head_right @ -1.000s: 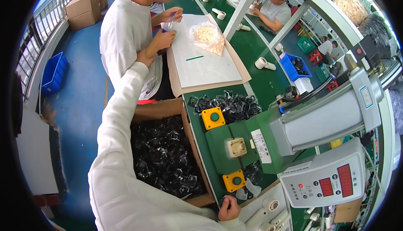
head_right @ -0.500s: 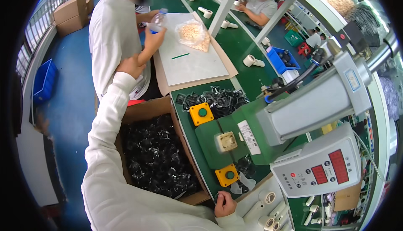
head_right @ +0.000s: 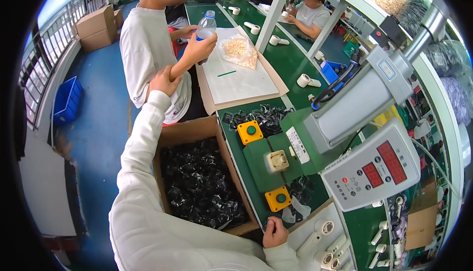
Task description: Assembling small plastic components and internal parts into white plastic housings on a factory production line.
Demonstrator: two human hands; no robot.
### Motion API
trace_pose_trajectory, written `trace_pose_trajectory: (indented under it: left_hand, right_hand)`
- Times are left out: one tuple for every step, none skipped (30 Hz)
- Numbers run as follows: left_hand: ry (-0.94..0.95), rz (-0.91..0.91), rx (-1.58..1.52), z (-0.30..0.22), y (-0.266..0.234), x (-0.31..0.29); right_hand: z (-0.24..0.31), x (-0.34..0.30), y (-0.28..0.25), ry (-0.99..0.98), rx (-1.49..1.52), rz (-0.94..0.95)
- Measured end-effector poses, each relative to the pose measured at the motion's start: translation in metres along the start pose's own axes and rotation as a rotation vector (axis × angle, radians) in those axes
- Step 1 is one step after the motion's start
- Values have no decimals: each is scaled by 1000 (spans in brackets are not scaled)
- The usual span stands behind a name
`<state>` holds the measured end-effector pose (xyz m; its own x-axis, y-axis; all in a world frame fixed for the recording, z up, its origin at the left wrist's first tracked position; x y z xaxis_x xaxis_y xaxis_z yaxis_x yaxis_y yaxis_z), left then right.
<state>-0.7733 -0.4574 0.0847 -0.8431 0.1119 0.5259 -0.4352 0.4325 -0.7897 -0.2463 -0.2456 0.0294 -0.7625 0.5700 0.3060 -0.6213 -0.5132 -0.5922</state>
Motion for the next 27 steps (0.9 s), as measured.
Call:
trace_pose_trajectory:
  left_hand:
    - [7,-4,4,5,4,-4]
    - [19,-55,21,14,9,-7]
    - [31,-106,35,23,16,-11]
    - [40,-155,50,30,20,-17]
    - [47,-205,66,37,25,-24]
    - [46,-266,-4,37,28,-33]
    - [47,-327,-75,34,28,-43]
    - [62,-357,-111,24,22,-56]
    - [58,-251,-251,13,16,-76]
    - [61,-141,-397,-13,2,-99]
    - [128,-142,-609,-41,-16,-125]
    - [114,59,-822,-60,-26,-150]
    - [196,173,-846,-75,-35,-176]
    - [228,324,-1005,-91,-45,-201]
    - [296,419,-1060,-102,-44,-227]
    - [276,553,-1109,-116,-54,-249]
    - [257,690,-1158,-131,-66,-266]
    - [256,695,-1151,-141,-75,-278]
    - [293,778,-1162,-152,-83,-288]
    - [327,860,-1170,-157,-87,-294]
    - [421,808,-1164,-156,-83,-295]
    - [505,719,-1137,-156,-82,-282]
    - [584,494,-1066,-155,-86,-261]
    - [584,346,-974,-150,-83,-235]
    - [598,31,-775,-137,-69,-199]
    - [358,-247,-564,-129,-56,-159]
    - [393,-364,-504,-113,-64,-100]
  right_hand:
    - [-2,-1,0,1,7,-5]
    - [-6,-2,1,28,37,-19]
    - [-11,-4,1,54,65,-33]
    - [-14,-6,1,80,92,-43]
    - [-15,-8,0,106,120,-52]
    - [-12,-10,-2,107,124,-49]
    - [-8,-10,-4,150,160,-47]
    - [-2,-8,-5,195,198,-46]
    - [3,-6,-5,239,236,-42]
    - [6,-5,-7,287,271,-48]
    - [7,-4,-6,291,280,-48]
    - [6,-3,-5,273,276,-42]
    - [3,-2,-3,257,272,-30]
    - [0,-2,-2,241,269,-18]
    - [1,-3,-2,216,259,-17]
    - [0,-3,-2,224,266,-15]
    - [-2,-2,-1,212,256,-15]
    - [-3,-1,0,195,247,-10]
    - [-3,0,0,180,236,-8]
    - [-4,-2,-1,162,227,-4]
    - [-5,-5,-2,163,231,-5]
    - [-6,-7,-3,173,219,11]
    - [-6,-8,-4,180,206,28]
    - [-7,-9,-6,188,192,42]
    - [-7,-9,-6,188,179,64]
    - [-9,-9,-6,180,177,63]
    - [-13,-10,-6,163,153,58]
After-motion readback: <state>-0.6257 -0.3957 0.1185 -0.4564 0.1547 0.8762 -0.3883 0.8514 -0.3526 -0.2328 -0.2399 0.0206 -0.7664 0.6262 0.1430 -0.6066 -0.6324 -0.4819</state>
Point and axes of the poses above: each hand's wrist, its own x-axis towards the middle knuckle, its own y-axis out of the palm, z = x × y, the point moved 1 cm from there along x, towards the middle knuckle, and after that the axes turned 6 degrees about x, right-handed, at the moved point
